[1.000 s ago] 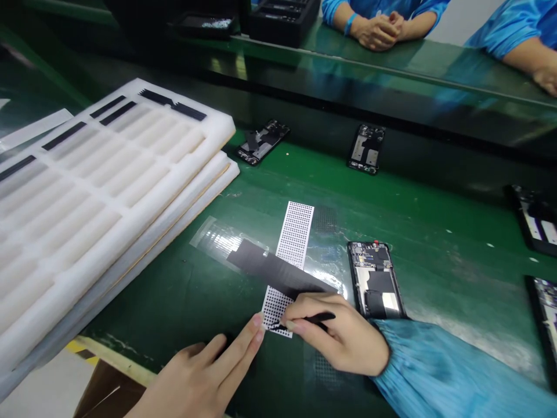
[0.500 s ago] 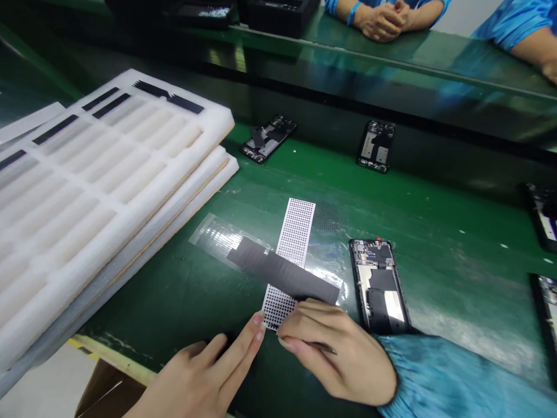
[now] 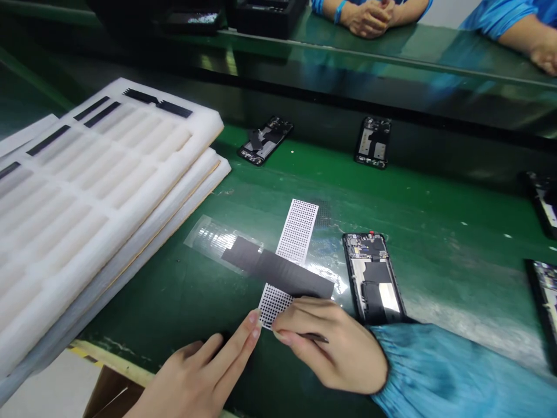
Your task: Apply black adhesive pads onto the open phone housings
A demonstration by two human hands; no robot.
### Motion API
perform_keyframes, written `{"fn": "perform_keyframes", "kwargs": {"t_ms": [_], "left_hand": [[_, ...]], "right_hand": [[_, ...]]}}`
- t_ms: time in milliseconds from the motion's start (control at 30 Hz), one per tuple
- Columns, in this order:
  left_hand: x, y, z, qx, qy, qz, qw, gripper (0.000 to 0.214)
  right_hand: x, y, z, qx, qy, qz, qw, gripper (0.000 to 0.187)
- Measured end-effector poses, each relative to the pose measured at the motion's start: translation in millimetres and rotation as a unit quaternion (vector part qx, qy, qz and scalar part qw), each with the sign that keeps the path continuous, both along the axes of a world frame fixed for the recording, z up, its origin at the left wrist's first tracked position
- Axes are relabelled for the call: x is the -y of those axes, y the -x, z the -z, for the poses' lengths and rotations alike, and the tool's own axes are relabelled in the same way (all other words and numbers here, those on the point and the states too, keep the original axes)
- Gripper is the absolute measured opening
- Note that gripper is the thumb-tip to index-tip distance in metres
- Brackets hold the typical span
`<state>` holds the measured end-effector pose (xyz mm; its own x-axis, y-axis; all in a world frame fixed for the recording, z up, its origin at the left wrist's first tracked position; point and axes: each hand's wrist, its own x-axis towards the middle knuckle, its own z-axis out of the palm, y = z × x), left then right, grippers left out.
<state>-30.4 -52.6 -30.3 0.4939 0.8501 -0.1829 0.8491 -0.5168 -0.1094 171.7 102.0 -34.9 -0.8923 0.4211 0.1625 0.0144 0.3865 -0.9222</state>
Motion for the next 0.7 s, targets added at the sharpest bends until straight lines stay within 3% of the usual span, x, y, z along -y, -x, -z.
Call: {"fn": "perform_keyframes", "kwargs": {"t_ms": [267,700], "left_hand": [[-0.5,-1.3,-4.2,-0.015,-0.001,-0.001,1.000,0.061],[-1.9,1.4,-1.8,0.020,0.008,0.014,1.000,0.061]], "right_hand": [[15.2,0.1,-1.3,-0.005,-0.055,0.049,0.997,0.023],[5.0,-4.0,1.0,0.010,0.004,0.012,1.000,0.033]]}}
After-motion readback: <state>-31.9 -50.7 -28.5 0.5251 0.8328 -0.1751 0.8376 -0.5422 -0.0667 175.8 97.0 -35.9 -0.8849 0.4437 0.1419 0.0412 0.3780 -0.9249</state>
